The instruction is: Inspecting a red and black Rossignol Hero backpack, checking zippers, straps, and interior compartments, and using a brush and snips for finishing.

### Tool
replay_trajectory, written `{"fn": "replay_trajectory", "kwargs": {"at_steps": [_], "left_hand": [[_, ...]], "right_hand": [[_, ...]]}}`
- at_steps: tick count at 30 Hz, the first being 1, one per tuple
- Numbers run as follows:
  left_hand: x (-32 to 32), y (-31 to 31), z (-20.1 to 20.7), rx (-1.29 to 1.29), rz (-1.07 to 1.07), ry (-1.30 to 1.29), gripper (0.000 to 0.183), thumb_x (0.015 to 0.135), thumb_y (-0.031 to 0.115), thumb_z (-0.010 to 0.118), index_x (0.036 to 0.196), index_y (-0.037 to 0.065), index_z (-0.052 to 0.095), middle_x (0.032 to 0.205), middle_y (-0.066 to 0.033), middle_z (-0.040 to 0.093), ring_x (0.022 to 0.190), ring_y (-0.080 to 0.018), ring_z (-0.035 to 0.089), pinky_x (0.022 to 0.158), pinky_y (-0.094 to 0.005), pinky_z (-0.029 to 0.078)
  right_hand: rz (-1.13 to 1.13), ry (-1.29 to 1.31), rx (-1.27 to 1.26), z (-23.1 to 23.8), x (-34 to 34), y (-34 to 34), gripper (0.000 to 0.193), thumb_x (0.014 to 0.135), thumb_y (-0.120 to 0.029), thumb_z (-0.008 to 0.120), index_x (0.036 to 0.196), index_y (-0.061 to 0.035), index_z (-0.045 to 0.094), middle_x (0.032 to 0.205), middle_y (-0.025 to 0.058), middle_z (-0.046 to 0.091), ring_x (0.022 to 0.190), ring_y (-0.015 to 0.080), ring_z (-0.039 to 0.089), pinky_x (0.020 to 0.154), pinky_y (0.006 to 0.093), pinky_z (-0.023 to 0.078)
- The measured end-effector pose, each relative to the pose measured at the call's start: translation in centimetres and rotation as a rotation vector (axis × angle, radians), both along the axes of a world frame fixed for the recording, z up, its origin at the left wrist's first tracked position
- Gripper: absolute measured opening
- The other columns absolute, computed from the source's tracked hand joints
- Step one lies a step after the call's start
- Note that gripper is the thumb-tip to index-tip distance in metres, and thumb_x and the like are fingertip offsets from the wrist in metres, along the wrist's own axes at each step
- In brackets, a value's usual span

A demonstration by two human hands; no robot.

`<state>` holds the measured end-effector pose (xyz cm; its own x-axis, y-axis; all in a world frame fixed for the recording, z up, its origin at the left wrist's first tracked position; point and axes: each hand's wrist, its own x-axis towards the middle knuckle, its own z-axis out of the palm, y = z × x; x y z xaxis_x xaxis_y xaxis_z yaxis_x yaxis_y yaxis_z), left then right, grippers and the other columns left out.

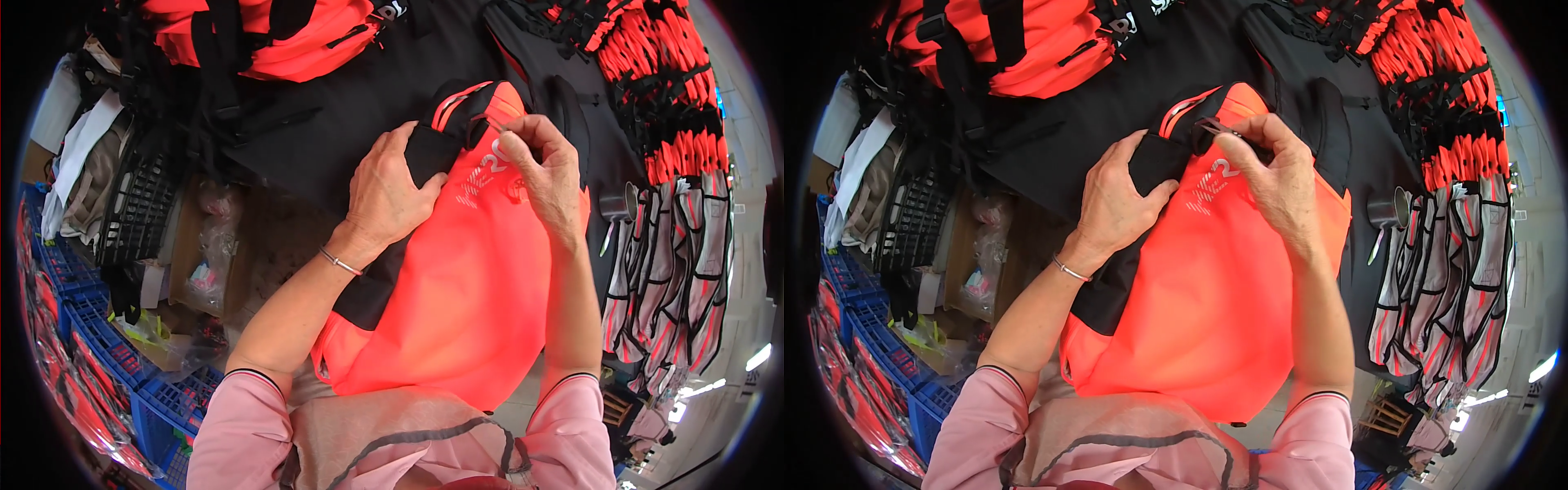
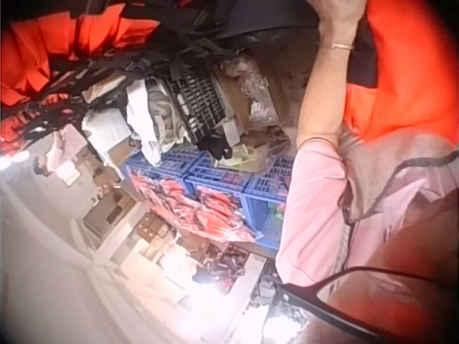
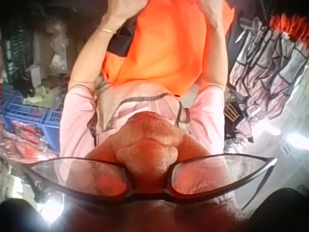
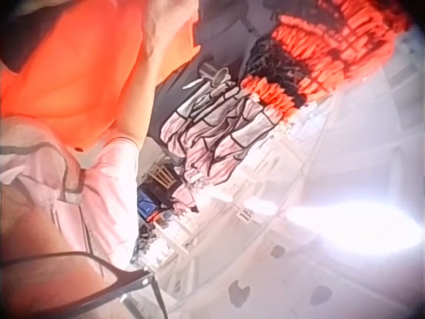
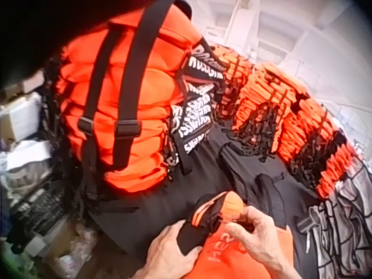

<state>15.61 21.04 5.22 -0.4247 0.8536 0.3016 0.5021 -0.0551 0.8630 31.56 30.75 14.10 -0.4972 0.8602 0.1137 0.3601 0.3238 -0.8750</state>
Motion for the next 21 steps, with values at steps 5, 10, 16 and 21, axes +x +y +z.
{"fn": "replay_trajectory", "kwargs": {"at_steps": [5,10,16,21], "left_hand": [[0.6,0.0,0.3,-0.001,-0.012,0.014,0.066,0.075,0.015,0.078,0.130,-0.007,0.049,0.122,-0.0265,0.058,0.113,-0.0421,0.058,0.095,-0.0441,0.049],[0.0,-0.2,0.0,-0.006,-0.026,-0.033,0.066,0.074,0.015,0.078,0.129,-0.007,0.049,0.121,-0.0271,0.058,0.113,-0.0417,0.058,0.095,-0.0436,0.049],[-0.5,-0.2,-0.3,0.049,-0.071,-0.069,0.064,0.072,0.014,0.078,0.126,-0.009,0.052,0.116,-0.0275,0.062,0.107,-0.0414,0.062,0.094,-0.0427,0.050],[-0.6,-0.4,0.6,0.126,-0.114,-0.065,0.061,0.070,0.014,0.078,0.121,-0.011,0.056,0.105,-0.0271,0.065,0.099,-0.0398,0.065,0.087,-0.0407,0.053]], "right_hand": [[-0.244,-0.369,0.472,-1.3,-3.9,-1.4,0.028,0.085,-0.020,0.075,0.100,-0.0004,0.061,0.079,0.0053,0.065,0.067,0.0099,0.059,0.060,0.0260,0.047],[-0.298,-0.213,0.249,-2.2,-1.9,0.0,0.019,0.090,-0.012,0.065,0.103,0.0009,0.060,0.074,0.0079,0.069,0.061,0.0125,0.062,0.059,0.0282,0.049],[-0.406,-0.141,0.353,-3.0,0.6,-1.5,0.021,0.087,-0.012,0.072,0.100,0.0026,0.064,0.084,0.0082,0.072,0.070,0.0122,0.064,0.070,0.0267,0.052],[-0.267,-0.114,0.399,1.4,1.4,-2.6,0.037,0.087,-0.022,0.074,0.117,-0.0028,0.065,0.100,0.0089,0.067,0.093,0.0154,0.061,0.083,0.0296,0.050]]}}
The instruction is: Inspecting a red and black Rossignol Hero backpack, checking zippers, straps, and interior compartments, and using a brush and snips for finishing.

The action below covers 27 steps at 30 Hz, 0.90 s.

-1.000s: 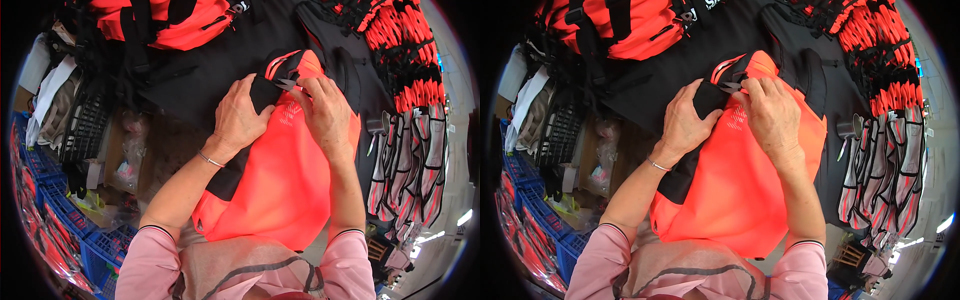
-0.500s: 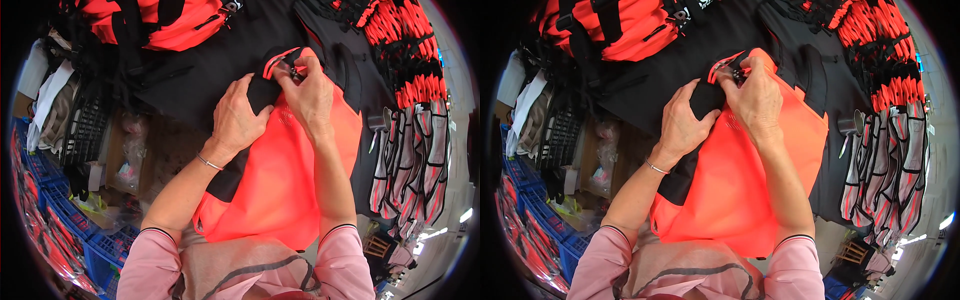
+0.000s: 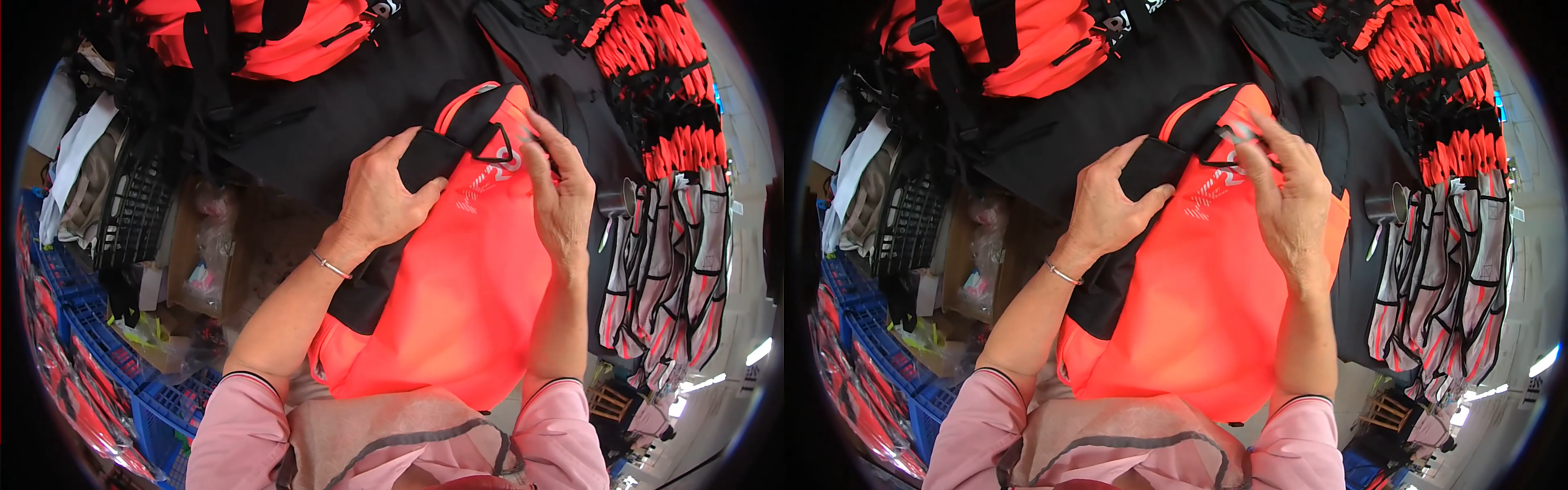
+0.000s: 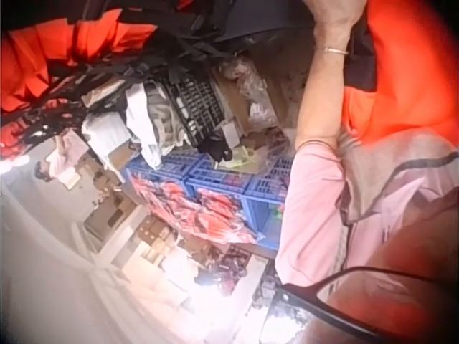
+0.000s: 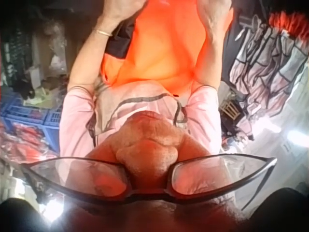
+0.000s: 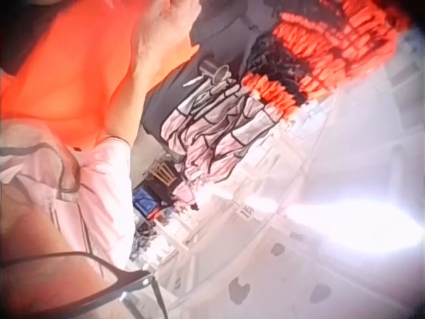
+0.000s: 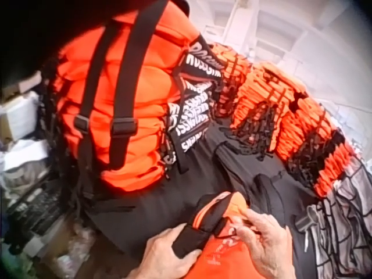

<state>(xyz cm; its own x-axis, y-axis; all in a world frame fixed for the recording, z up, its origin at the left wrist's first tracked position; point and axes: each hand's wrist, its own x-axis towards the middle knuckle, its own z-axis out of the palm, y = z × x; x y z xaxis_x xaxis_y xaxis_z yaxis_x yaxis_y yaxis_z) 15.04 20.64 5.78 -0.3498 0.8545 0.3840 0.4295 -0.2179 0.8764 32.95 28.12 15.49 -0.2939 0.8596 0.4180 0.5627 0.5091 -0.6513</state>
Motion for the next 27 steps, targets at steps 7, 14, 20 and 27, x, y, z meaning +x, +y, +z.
{"fn": "replay_trajectory", "kwargs": {"at_steps": [7,14,20,27], "left_hand": [[0.4,-0.3,-0.2,0.023,-0.011,-0.032,0.059,0.070,0.013,0.078,0.119,-0.012,0.057,0.103,-0.0256,0.067,0.097,-0.0365,0.068,0.084,-0.0365,0.053],[0.5,-0.2,0.2,0.038,-0.055,-0.029,0.057,0.069,0.008,0.077,0.119,-0.011,0.058,0.102,-0.0234,0.066,0.096,-0.0343,0.068,0.084,-0.0360,0.053],[0.4,-0.1,-0.6,0.125,-0.094,-0.063,0.059,0.068,0.008,0.076,0.120,-0.011,0.056,0.093,-0.0236,0.063,0.086,-0.0377,0.066,0.077,-0.0382,0.053],[0.5,-0.2,-0.5,0.055,-0.085,-0.054,0.055,0.069,0.005,0.074,0.119,-0.010,0.058,0.099,-0.0221,0.066,0.093,-0.0335,0.068,0.083,-0.0351,0.052]], "right_hand": [[0.392,-0.577,0.412,2.6,-0.8,2.0,0.027,0.080,-0.027,0.077,0.090,-0.0066,0.062,0.076,0.0022,0.065,0.070,0.0200,0.059,0.059,0.0338,0.049],[0.517,-0.700,0.445,4.0,-1.9,3.5,0.027,0.079,-0.029,0.076,0.086,-0.0084,0.060,0.072,0.0024,0.061,0.072,0.0211,0.058,0.059,0.0343,0.048],[0.678,-0.768,0.579,4.6,-2.7,3.9,0.027,0.078,-0.030,0.076,0.085,-0.0104,0.059,0.070,0.0029,0.059,0.073,0.0217,0.058,0.059,0.0355,0.048],[0.518,-0.576,0.195,4.2,-0.3,3.3,0.022,0.075,-0.023,0.080,0.085,-0.0084,0.067,0.071,0.0025,0.061,0.066,0.0195,0.057,0.057,0.0336,0.047]]}}
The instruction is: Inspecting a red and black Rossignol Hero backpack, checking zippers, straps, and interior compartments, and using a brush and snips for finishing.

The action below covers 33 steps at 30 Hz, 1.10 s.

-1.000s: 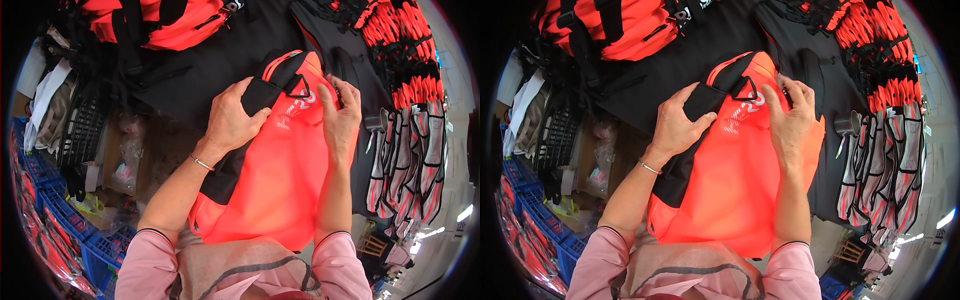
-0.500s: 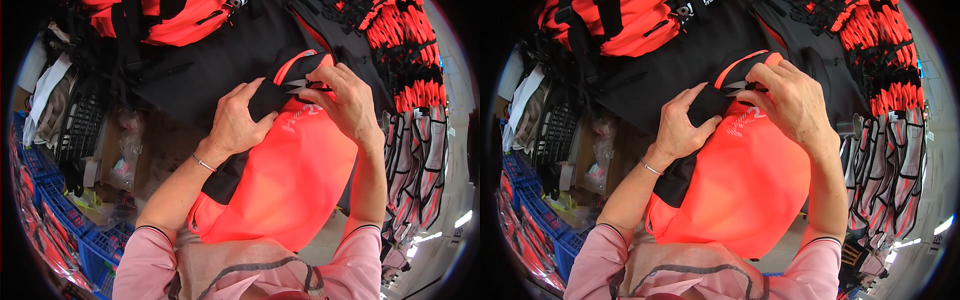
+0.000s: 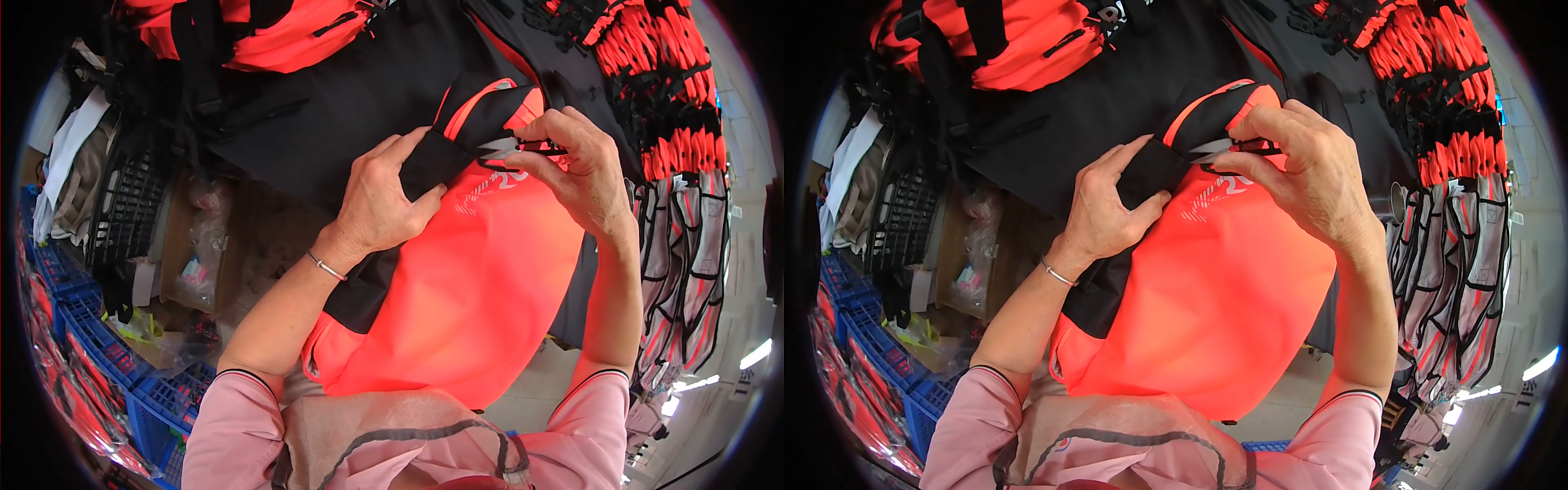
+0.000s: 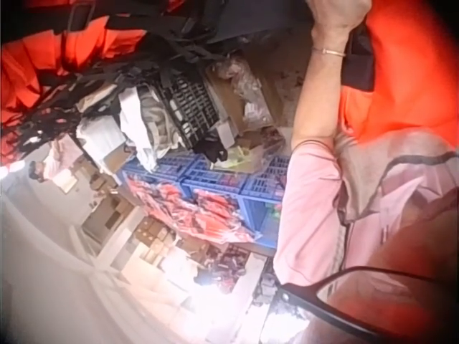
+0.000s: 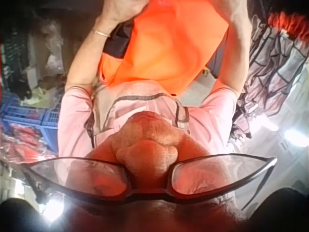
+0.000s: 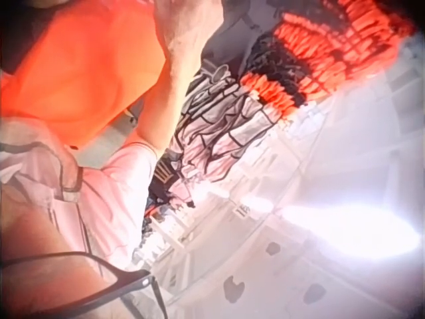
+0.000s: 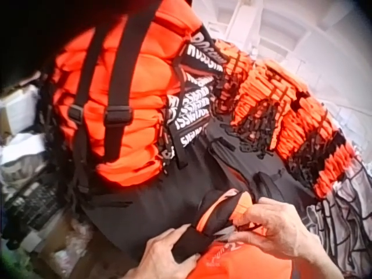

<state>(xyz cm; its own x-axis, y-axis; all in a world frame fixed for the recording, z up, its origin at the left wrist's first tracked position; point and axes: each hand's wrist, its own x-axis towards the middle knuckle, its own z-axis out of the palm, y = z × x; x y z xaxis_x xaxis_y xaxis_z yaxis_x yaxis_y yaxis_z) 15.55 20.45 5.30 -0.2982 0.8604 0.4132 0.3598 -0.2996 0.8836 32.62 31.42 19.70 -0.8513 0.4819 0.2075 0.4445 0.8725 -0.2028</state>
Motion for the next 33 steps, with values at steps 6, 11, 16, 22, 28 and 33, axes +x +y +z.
{"fn": "replay_trajectory", "kwargs": {"at_steps": [6,11,16,22,28,33], "left_hand": [[0.2,0.1,0.0,0.054,0.016,-0.004,0.058,0.067,0.007,0.075,0.119,-0.011,0.056,0.093,-0.0235,0.063,0.086,-0.0378,0.066,0.077,-0.0387,0.053],[0.4,-0.1,0.4,0.000,0.032,0.039,0.059,0.067,0.006,0.075,0.119,-0.012,0.056,0.092,-0.0230,0.062,0.083,-0.0381,0.065,0.074,-0.0394,0.054],[0.4,-0.2,0.6,-0.030,0.027,0.064,0.059,0.067,0.006,0.075,0.120,-0.012,0.055,0.092,-0.0230,0.061,0.083,-0.0381,0.065,0.074,-0.0398,0.054],[0.4,0.0,0.2,0.006,0.026,0.066,0.060,0.067,0.006,0.075,0.121,-0.012,0.055,0.092,-0.0228,0.061,0.083,-0.0380,0.065,0.074,-0.0397,0.054],[0.5,0.1,0.2,0.015,0.030,0.091,0.061,0.068,0.007,0.075,0.122,-0.012,0.054,0.093,-0.0227,0.061,0.082,-0.0378,0.065,0.073,-0.0398,0.054],[0.7,-0.3,0.4,-0.030,0.025,0.109,0.061,0.068,0.007,0.075,0.123,-0.010,0.053,0.095,-0.0228,0.060,0.079,-0.0369,0.065,0.072,-0.0402,0.054]], "right_hand": [[0.086,-0.065,0.258,0.0,-1.3,-0.2,0.025,0.072,-0.016,0.081,0.087,-0.0034,0.066,0.078,0.0032,0.063,0.071,0.0206,0.058,0.060,0.0321,0.049],[0.250,-0.177,0.478,1.1,-2.3,0.0,0.025,0.075,-0.027,0.076,0.085,-0.0102,0.061,0.074,0.0002,0.059,0.075,0.0193,0.057,0.061,0.0345,0.048],[0.315,-0.268,0.427,1.7,-2.7,0.8,0.023,0.076,-0.026,0.075,0.084,-0.0097,0.061,0.074,0.0008,0.060,0.076,0.0196,0.058,0.060,0.0354,0.047],[0.191,-0.214,0.181,1.8,-1.4,1.3,0.023,0.076,-0.023,0.077,0.085,-0.0085,0.062,0.070,0.0026,0.060,0.076,0.0211,0.060,0.061,0.0348,0.050],[0.260,-0.203,0.321,0.8,-1.8,1.1,0.026,0.075,-0.027,0.076,0.086,-0.0098,0.061,0.079,0.0000,0.063,0.080,0.0210,0.061,0.063,0.0335,0.051],[0.249,-0.348,0.288,2.5,-2.0,1.2,0.025,0.076,-0.028,0.075,0.086,-0.0095,0.060,0.076,0.0006,0.061,0.079,0.0209,0.060,0.062,0.0346,0.050]]}}
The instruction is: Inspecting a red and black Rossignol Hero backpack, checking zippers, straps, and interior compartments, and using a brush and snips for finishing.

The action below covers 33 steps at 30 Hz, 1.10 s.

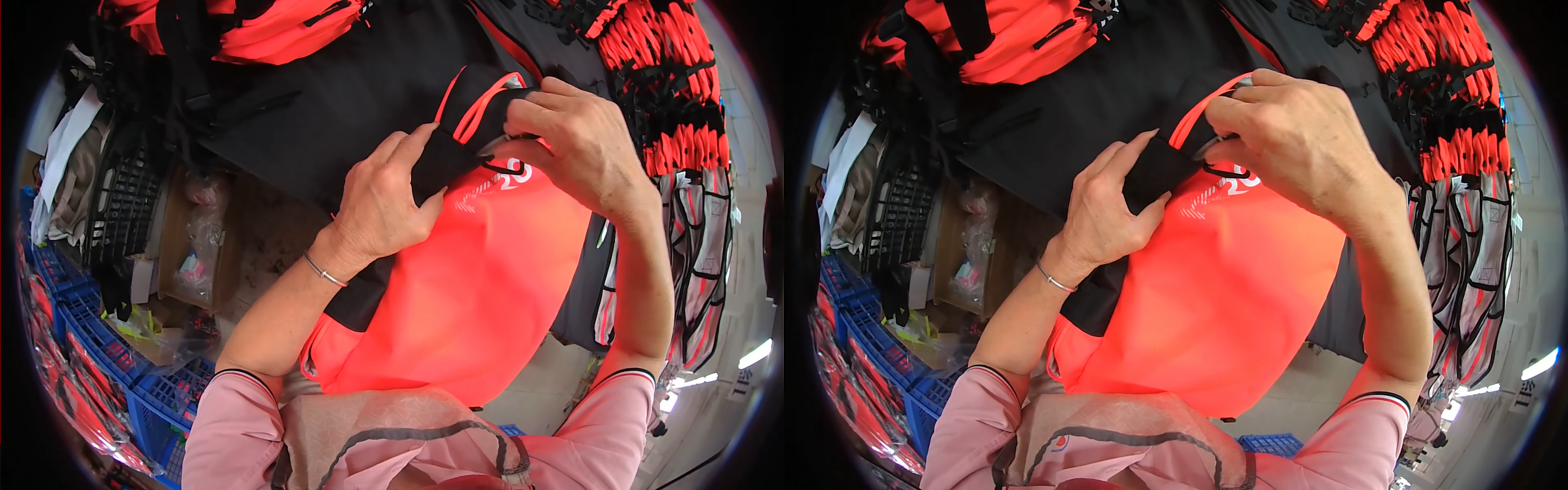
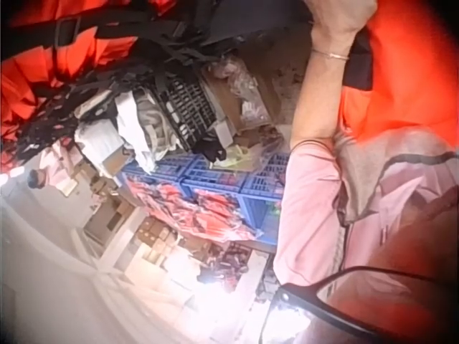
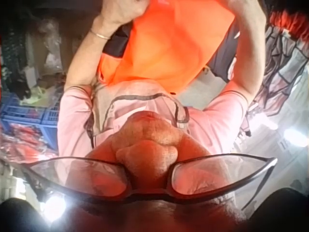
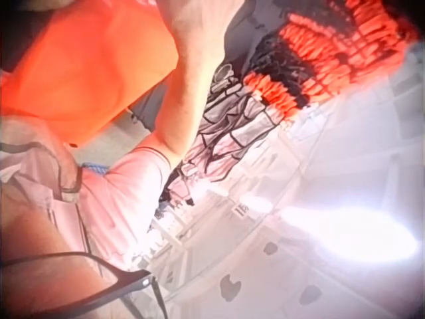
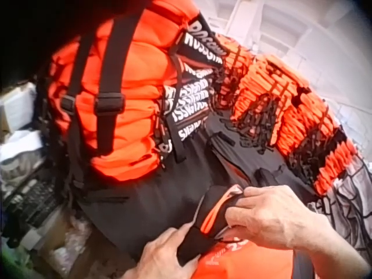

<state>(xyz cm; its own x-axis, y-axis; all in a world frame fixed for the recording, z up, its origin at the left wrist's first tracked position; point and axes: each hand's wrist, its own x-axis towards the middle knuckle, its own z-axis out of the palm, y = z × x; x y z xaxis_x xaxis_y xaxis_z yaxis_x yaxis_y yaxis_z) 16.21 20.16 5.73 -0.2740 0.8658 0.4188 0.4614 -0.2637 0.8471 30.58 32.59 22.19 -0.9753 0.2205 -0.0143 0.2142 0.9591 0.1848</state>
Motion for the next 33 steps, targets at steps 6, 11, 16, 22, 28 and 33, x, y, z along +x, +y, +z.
{"fn": "replay_trajectory", "kwargs": {"at_steps": [6,11,16,22,28,33], "left_hand": [[0.0,0.2,-0.4,-0.025,-0.004,0.003,0.061,0.069,0.008,0.075,0.123,-0.010,0.054,0.096,-0.0231,0.060,0.080,-0.0380,0.064,0.072,-0.0406,0.054],[-0.4,0.5,-0.5,-0.024,0.031,-0.001,0.060,0.070,0.012,0.078,0.123,-0.007,0.057,0.102,-0.0230,0.065,0.092,-0.0394,0.065,0.082,-0.0397,0.052],[-2.9,-0.2,-0.4,-0.309,-0.139,-0.271,0.065,0.082,0.024,0.078,0.134,-0.005,0.052,0.117,-0.0206,0.065,0.107,-0.0198,0.064,0.090,-0.0305,0.050],[-4.5,-9.1,-3.6,-0.284,0.109,-0.471,0.058,0.077,0.022,0.083,0.125,-0.001,0.060,0.106,-0.0133,0.068,0.090,-0.0160,0.066,0.080,-0.0278,0.054],[-1.9,-14.8,-6.1,-0.615,-0.098,-0.627,0.083,0.069,0.040,0.086,0.132,0.000,0.050,0.133,-0.0159,0.055,0.117,-0.0255,0.057,0.094,-0.0365,0.048],[-1.6,-15.1,-4.7,-0.760,-0.356,-0.812,0.061,0.075,0.022,0.081,0.122,-0.007,0.057,0.111,-0.0123,0.068,0.101,-0.0160,0.061,0.089,-0.0313,0.049]], "right_hand": [[-0.078,0.177,-0.063,-1.2,0.9,0.1,0.026,0.077,-0.029,0.075,0.081,-0.0095,0.057,0.072,0.0014,0.060,0.078,0.0202,0.060,0.060,0.0356,0.049],[-0.059,0.133,-0.070,-1.8,1.3,0.7,0.023,0.078,-0.027,0.077,0.082,-0.0094,0.062,0.075,0.0028,0.062,0.074,0.0216,0.062,0.059,0.0334,0.049],[-0.338,0.216,-0.274,-5.4,1.8,1.9,0.025,0.082,-0.029,0.075,0.087,-0.0071,0.067,0.078,0.0075,0.063,0.068,0.0255,0.061,0.061,0.0355,0.048],[-0.472,0.200,-0.263,-7.9,3.4,0.1,0.028,0.083,-0.028,0.076,0.097,-0.0063,0.065,0.077,0.0090,0.064,0.071,0.0235,0.064,0.067,0.0334,0.050],[-0.514,0.537,-0.634,-11.9,-1.8,-6.6,0.079,0.069,-0.031,0.088,0.136,-0.0149,0.049,0.089,0.0054,0.064,0.082,0.0203,0.064,0.077,0.0332,0.052],[-0.692,0.476,-0.792,-16.8,-0.7,-5.8,0.075,0.074,-0.025,0.085,0.140,-0.0240,0.049,0.089,0.0020,0.064,0.079,0.0135,0.059,0.075,0.0308,0.051]]}}
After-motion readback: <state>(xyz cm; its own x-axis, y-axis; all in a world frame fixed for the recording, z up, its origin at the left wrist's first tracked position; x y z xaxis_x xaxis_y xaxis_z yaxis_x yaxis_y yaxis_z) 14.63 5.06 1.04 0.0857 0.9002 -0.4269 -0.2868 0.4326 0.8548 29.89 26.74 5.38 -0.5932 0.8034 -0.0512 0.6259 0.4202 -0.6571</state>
